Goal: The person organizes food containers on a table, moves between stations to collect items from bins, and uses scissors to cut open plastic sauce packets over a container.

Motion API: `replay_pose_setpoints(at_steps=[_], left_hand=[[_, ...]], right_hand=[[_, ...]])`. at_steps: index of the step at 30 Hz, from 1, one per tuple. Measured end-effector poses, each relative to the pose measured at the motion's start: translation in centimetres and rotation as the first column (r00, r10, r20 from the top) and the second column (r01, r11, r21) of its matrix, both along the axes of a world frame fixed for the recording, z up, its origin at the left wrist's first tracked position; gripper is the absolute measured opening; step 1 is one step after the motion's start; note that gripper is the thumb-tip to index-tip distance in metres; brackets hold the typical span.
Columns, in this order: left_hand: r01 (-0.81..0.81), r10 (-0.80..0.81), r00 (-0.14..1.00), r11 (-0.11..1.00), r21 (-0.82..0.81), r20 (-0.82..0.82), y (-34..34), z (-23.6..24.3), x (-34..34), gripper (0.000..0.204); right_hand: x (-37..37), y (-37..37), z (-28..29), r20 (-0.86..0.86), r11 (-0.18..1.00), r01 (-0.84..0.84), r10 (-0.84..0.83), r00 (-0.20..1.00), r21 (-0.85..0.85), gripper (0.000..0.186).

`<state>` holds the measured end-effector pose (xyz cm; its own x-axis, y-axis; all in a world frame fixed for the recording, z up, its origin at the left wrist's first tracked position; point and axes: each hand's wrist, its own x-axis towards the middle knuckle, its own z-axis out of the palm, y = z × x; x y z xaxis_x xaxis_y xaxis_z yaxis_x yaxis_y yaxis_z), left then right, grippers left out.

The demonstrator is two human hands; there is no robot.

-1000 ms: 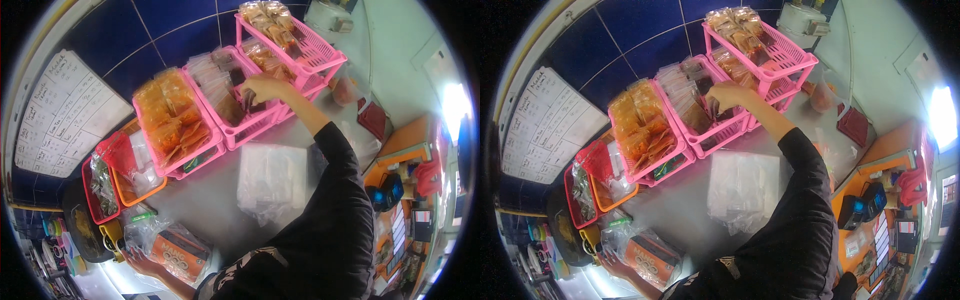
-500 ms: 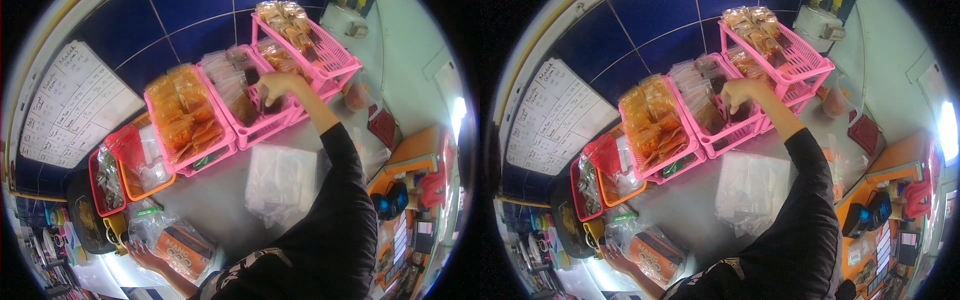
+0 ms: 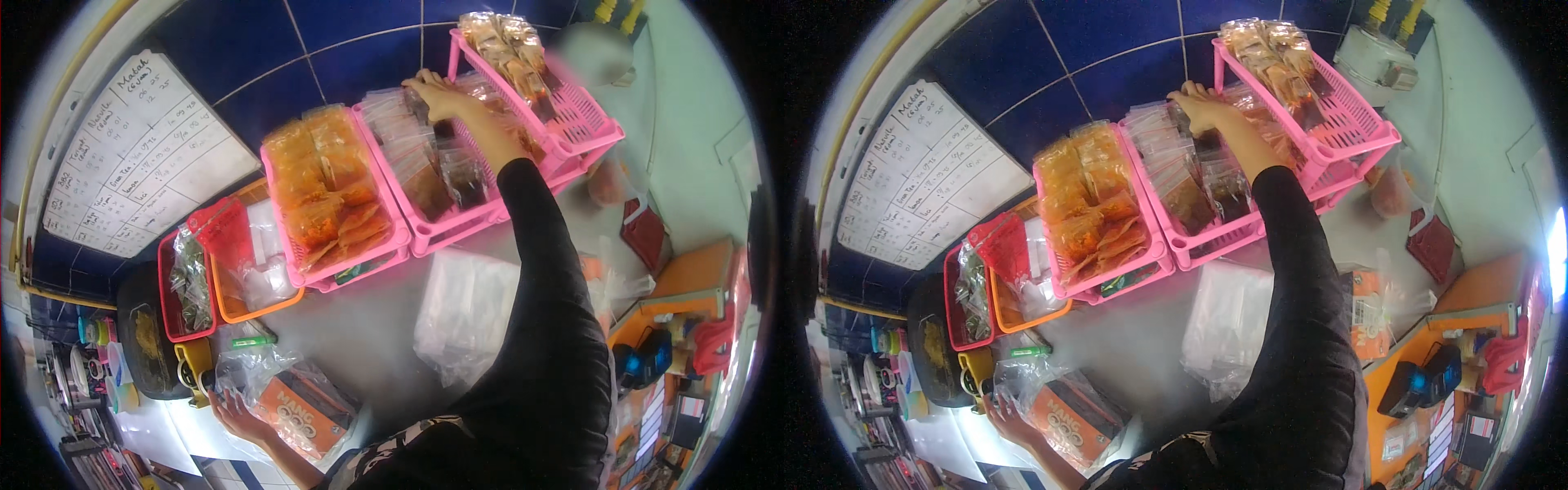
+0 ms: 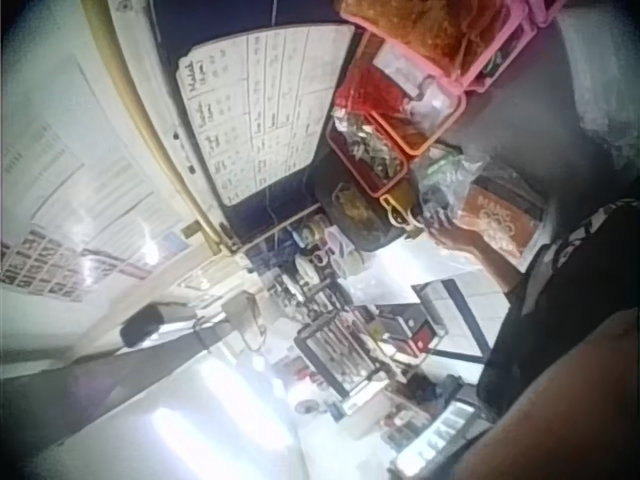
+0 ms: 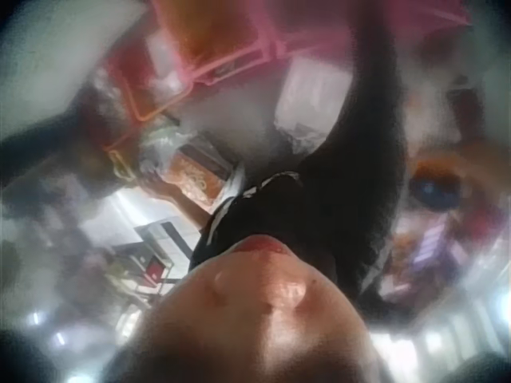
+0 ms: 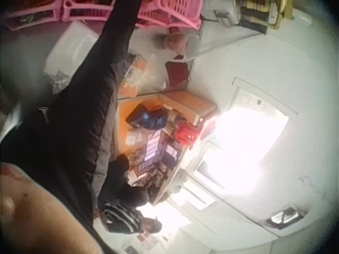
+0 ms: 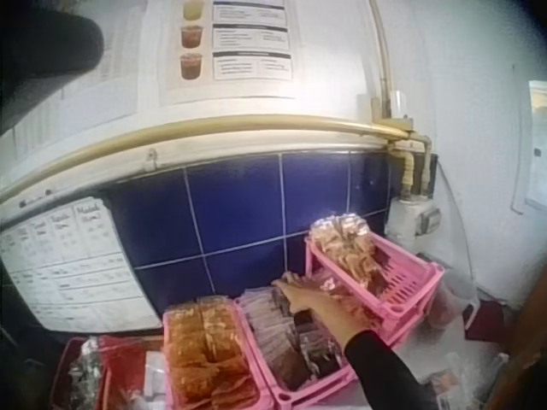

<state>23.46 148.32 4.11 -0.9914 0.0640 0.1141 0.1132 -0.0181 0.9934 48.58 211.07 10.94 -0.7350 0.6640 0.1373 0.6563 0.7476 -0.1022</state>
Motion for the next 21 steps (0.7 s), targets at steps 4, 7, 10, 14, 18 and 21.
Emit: replay_pose_setpoints(at_steps=[4, 7, 10, 14, 18, 21], left_hand=[[-0.008, 0.009, 1.000, 1.000, -0.006, 0.015, -0.2, 0.0, 0.0, 0.050], [0.008, -0.007, 0.999, 1.000, -0.015, 0.031, 0.2, -0.3, -0.2, 0.050], [-0.007, 0.007, 1.000, 1.000, -0.014, -0.002, 0.7, 0.3, 0.3, 0.050], [0.006, -0.007, 1.000, 1.000, -0.028, -0.020, 0.7, 0.4, 0.0, 0.050], [0.006, -0.007, 1.000, 0.999, -0.046, -0.025, 1.7, 0.7, 0.3, 0.049], [0.001, -0.003, 0.999, 0.998, -0.066, -0.033, 2.1, 1.0, 0.8, 0.050]], right_hand=[[-0.5, 0.6, -0.1, 0.027, 0.998, 0.009, -0.007, 1.000, -0.068, 0.093], [0.1, 1.5, -1.0, 0.033, 0.999, -0.026, 0.027, 0.999, -0.030, 0.091], [-0.2, 0.5, 0.1, -0.019, 0.989, -0.060, 0.058, 0.998, -0.134, 0.086], [0.7, 0.2, 0.1, -0.094, 0.978, -0.075, 0.057, 0.994, -0.194, 0.078], [0.7, 0.9, -0.8, -0.142, 0.981, -0.178, 0.166, 0.976, -0.076, 0.068], [-0.1, 1.1, -0.6, -0.058, 0.944, -0.329, 0.331, 0.942, 0.037, 0.065]])
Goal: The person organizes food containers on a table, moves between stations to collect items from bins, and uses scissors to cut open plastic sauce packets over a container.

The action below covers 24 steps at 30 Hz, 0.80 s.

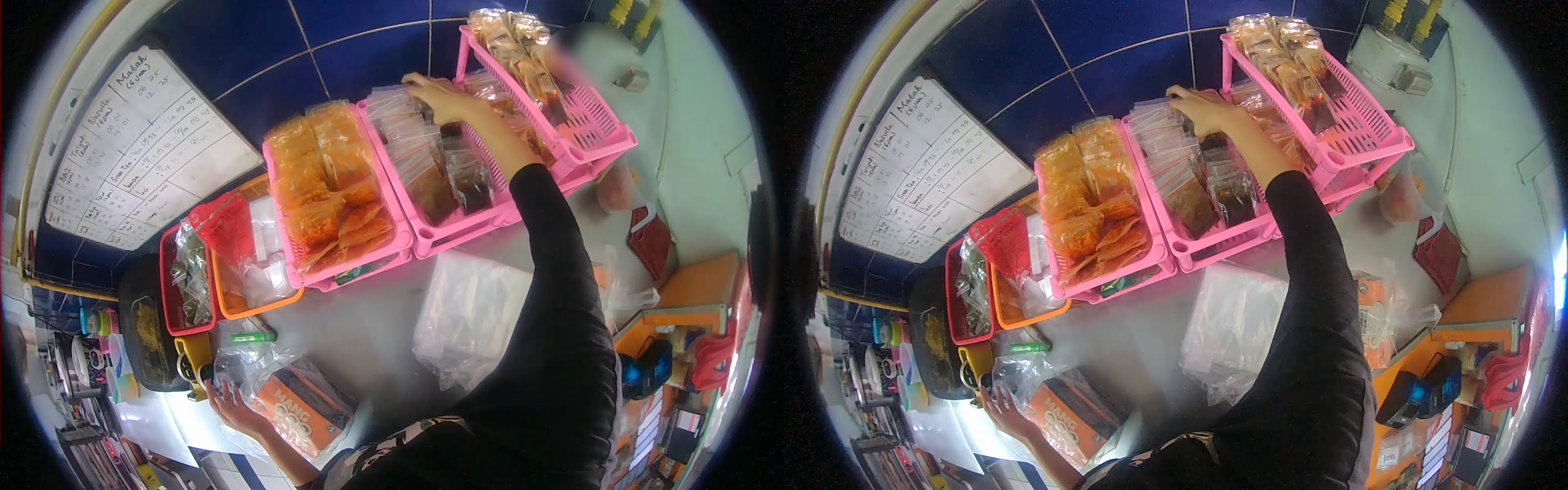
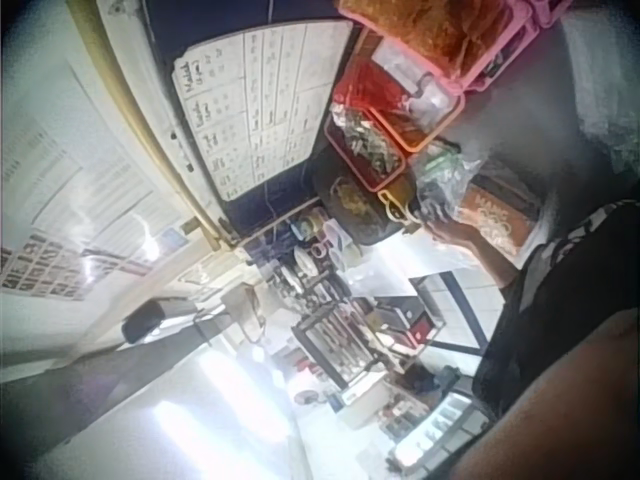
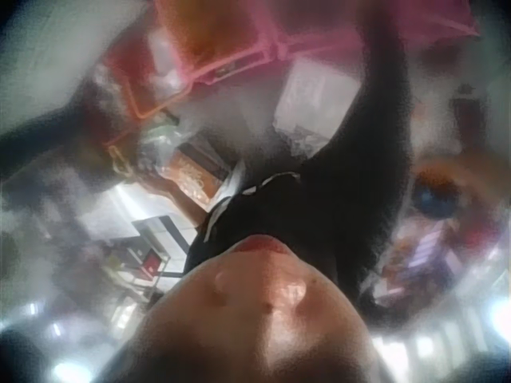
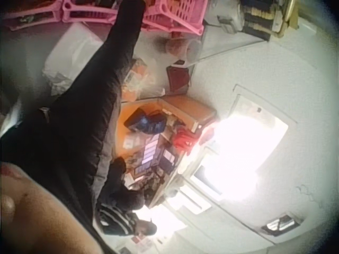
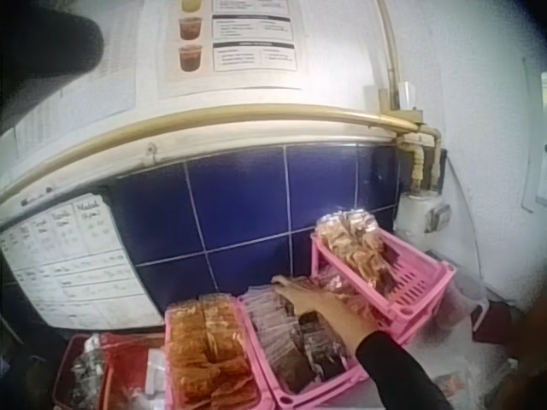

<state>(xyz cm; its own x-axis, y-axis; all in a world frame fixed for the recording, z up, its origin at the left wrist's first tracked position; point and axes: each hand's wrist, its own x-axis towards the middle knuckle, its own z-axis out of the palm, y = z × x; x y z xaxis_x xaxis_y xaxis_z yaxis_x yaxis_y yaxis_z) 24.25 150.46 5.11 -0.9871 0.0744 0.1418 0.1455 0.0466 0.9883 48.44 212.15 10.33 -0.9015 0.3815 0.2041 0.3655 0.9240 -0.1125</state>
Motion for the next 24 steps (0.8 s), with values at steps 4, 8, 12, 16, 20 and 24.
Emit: replay_pose_setpoints(at_steps=[4, 8, 12, 16, 20, 24], left_hand=[[-0.012, 0.012, 1.000, 1.000, -0.010, 0.017, -0.1, 0.2, -0.1, 0.050], [-0.033, 0.033, 0.999, 0.999, -0.008, 0.005, -0.8, 0.7, 0.3, 0.051], [-0.034, 0.033, 0.999, 0.999, -0.025, -0.024, -1.8, 0.3, 0.2, 0.051], [-0.007, 0.008, 1.000, 0.998, 0.061, -0.006, -2.9, -0.3, -0.3, 0.051], [-0.035, 0.034, 0.999, 0.999, 0.039, 0.016, -2.6, 0.9, 0.4, 0.050], [-0.063, 0.063, 0.998, 0.998, 0.019, 0.007, -3.7, 1.1, 0.8, 0.050]], right_hand=[[-0.3, -0.1, 0.5, 0.120, 0.991, 0.099, -0.087, 0.989, -0.095, 0.069], [-0.1, -1.1, 1.9, 0.128, 0.967, 0.240, -0.228, 0.965, -0.085, 0.073], [0.4, -2.1, 3.0, 0.185, 0.900, 0.402, -0.372, 0.910, -0.169, 0.064], [1.3, -1.0, 2.2, 0.214, 0.964, 0.146, -0.194, 0.957, 0.220, 0.056], [0.3, -0.5, 2.8, 0.391, 0.969, 0.213, -0.147, 0.908, -0.129, 0.053], [0.8, -1.5, 4.0, 0.516, 0.894, 0.359, -0.182, 0.837, -0.268, 0.064]])
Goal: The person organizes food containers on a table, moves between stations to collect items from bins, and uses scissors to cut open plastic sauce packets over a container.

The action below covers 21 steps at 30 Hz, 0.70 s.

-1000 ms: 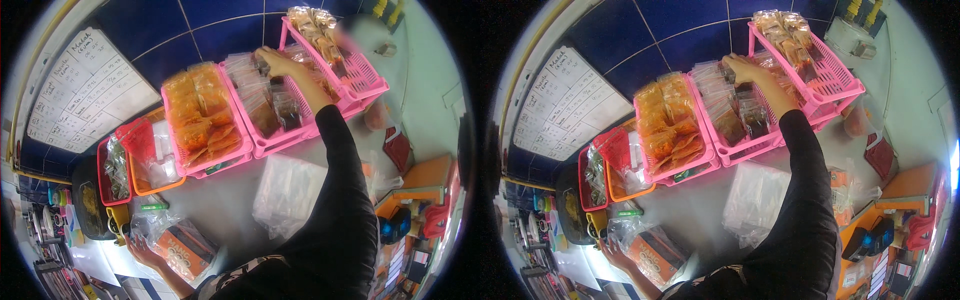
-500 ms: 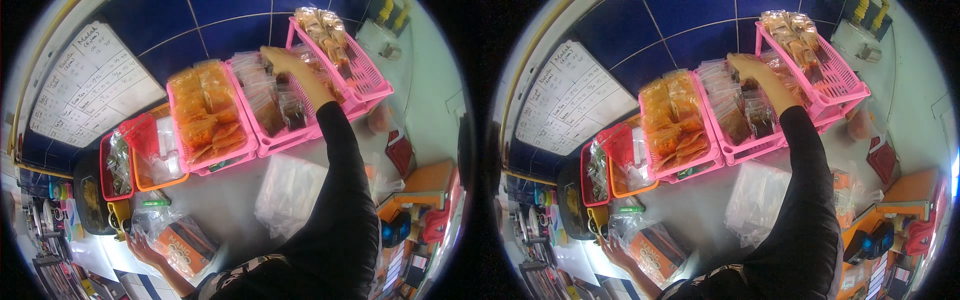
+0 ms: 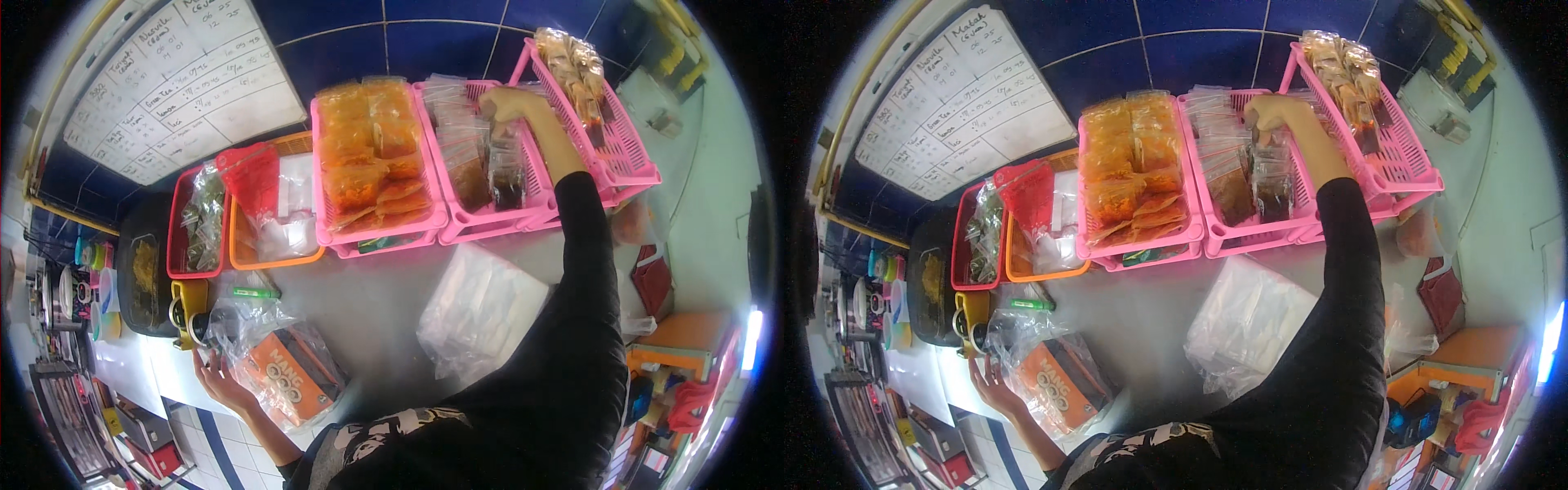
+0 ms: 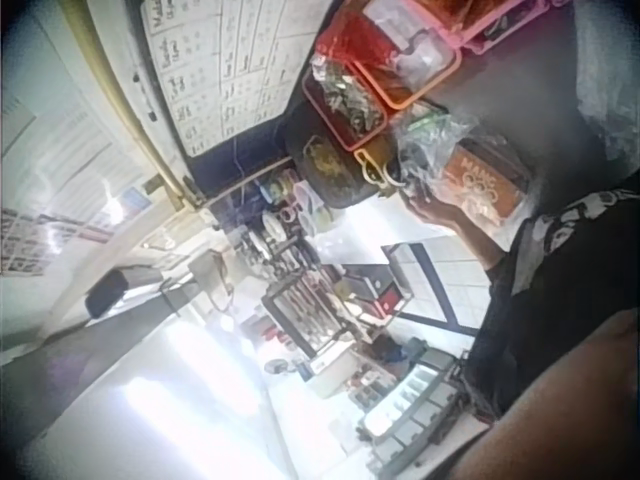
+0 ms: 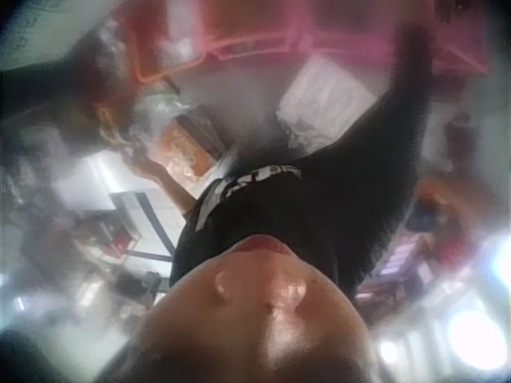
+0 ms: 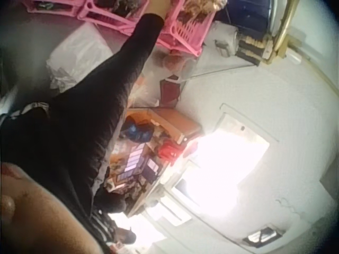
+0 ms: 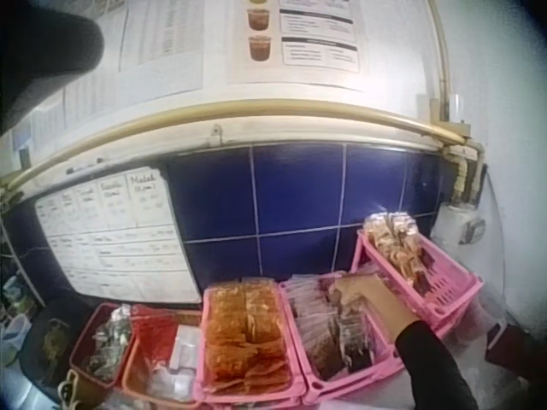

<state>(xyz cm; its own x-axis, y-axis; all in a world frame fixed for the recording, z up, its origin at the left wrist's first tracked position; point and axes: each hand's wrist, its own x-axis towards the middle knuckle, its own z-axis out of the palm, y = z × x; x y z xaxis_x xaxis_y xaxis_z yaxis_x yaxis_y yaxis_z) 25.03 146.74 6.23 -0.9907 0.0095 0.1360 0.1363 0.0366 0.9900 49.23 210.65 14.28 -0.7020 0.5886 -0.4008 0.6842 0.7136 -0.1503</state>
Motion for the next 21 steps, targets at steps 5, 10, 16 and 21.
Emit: replay_pose_setpoints(at_steps=[5, 10, 16, 21], left_hand=[[-0.004, 0.003, 1.000, 0.999, 0.041, 0.026, -0.5, -0.2, 0.0, 0.048], [0.006, -0.009, 0.999, 0.998, 0.064, 0.043, -0.3, 0.1, 0.4, 0.046], [-0.008, 0.006, 1.000, 0.997, 0.079, 0.018, -1.7, -0.4, 0.1, 0.051], [-0.020, 0.026, 0.999, 0.992, 0.122, -0.048, -1.9, 1.1, -0.3, 0.045]], right_hand=[[0.6, 0.3, -0.8, 0.171, 0.999, -0.051, 0.052, 0.984, -0.012, 0.074], [1.0, -1.3, 0.1, 0.310, 0.995, -0.072, 0.090, 0.946, -0.068, 0.053], [0.9, -1.8, -2.0, 0.045, 0.917, 0.396, -0.394, 0.918, -0.054, 0.038], [7.2, 0.8, -5.4, -0.149, 0.927, 0.196, -0.254, 0.956, -0.321, 0.030]])
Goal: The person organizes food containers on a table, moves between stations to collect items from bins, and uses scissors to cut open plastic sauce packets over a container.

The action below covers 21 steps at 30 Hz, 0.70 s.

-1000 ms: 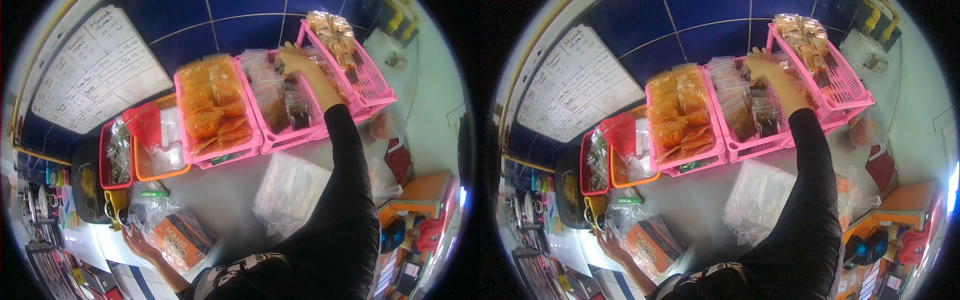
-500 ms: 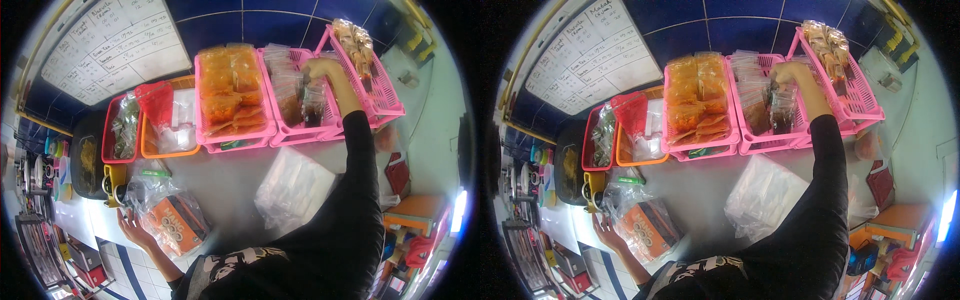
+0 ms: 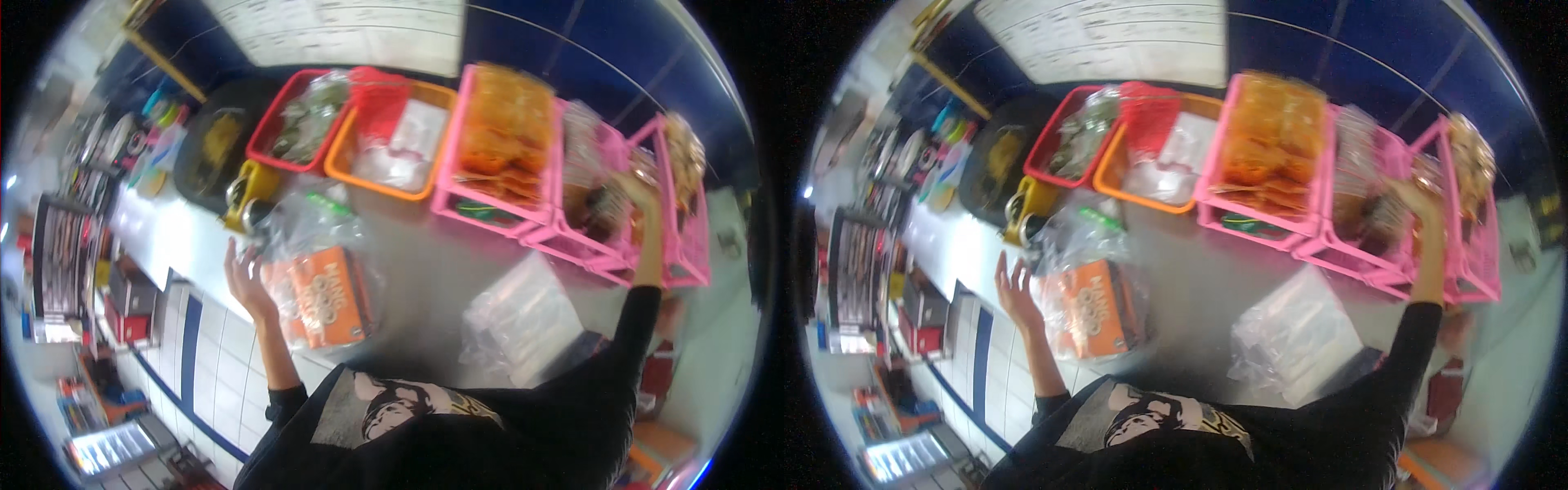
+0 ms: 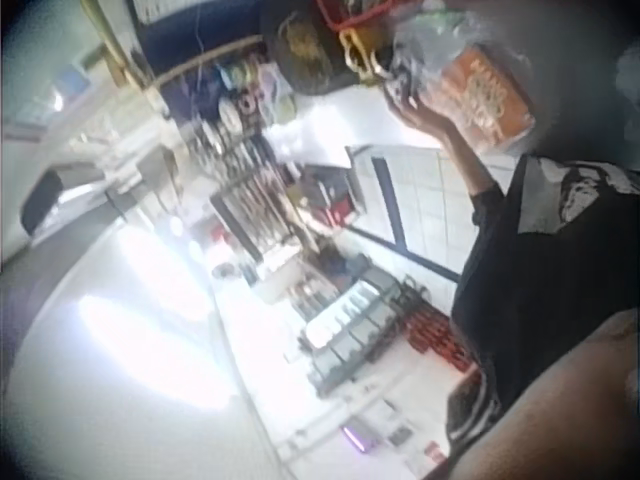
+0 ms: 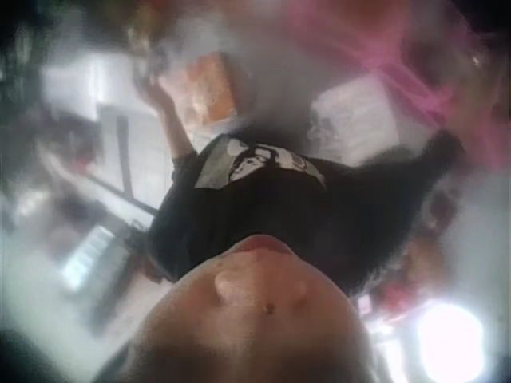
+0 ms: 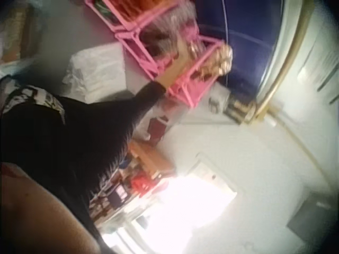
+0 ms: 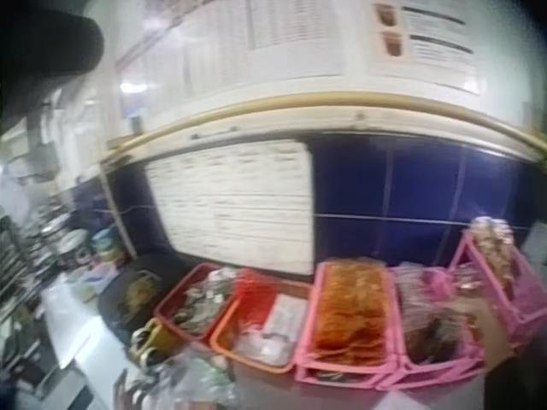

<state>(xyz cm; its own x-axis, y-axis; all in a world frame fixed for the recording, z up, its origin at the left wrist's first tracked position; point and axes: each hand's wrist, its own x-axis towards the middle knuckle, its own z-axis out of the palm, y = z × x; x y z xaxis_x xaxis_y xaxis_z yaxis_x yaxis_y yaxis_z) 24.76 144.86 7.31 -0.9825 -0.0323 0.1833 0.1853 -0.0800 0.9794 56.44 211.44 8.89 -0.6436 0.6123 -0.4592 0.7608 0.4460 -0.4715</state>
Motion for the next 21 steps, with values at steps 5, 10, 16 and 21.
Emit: replay_pose_setpoints(at_steps=[5, 10, 16, 21], left_hand=[[-0.073, 0.074, 0.997, 0.997, 0.021, -0.029, -3.6, 0.8, 0.2, 0.045], [-0.139, 0.140, 0.990, 0.989, 0.060, -0.023, -5.8, 0.8, 0.7, 0.043], [-0.197, 0.200, 0.979, 0.976, 0.094, -0.027, -7.7, 1.7, 1.1, 0.044], [-0.181, 0.189, 0.981, 0.974, 0.135, -0.047, -7.6, 1.2, 0.4, 0.047]], right_hand=[[0.4, -2.6, -1.5, -0.159, 0.983, -0.184, 0.177, 0.971, -0.028, 0.032], [2.0, -5.6, -2.8, -0.242, 0.972, -0.160, 0.199, 0.949, 0.173, 0.036], [0.4, -8.9, -0.2, -0.339, 0.972, -0.053, -0.028, 0.940, -0.229, 0.038], [2.2, -7.5, -0.6, -0.227, 0.890, -0.081, 0.202, 0.953, 0.449, 0.041]])
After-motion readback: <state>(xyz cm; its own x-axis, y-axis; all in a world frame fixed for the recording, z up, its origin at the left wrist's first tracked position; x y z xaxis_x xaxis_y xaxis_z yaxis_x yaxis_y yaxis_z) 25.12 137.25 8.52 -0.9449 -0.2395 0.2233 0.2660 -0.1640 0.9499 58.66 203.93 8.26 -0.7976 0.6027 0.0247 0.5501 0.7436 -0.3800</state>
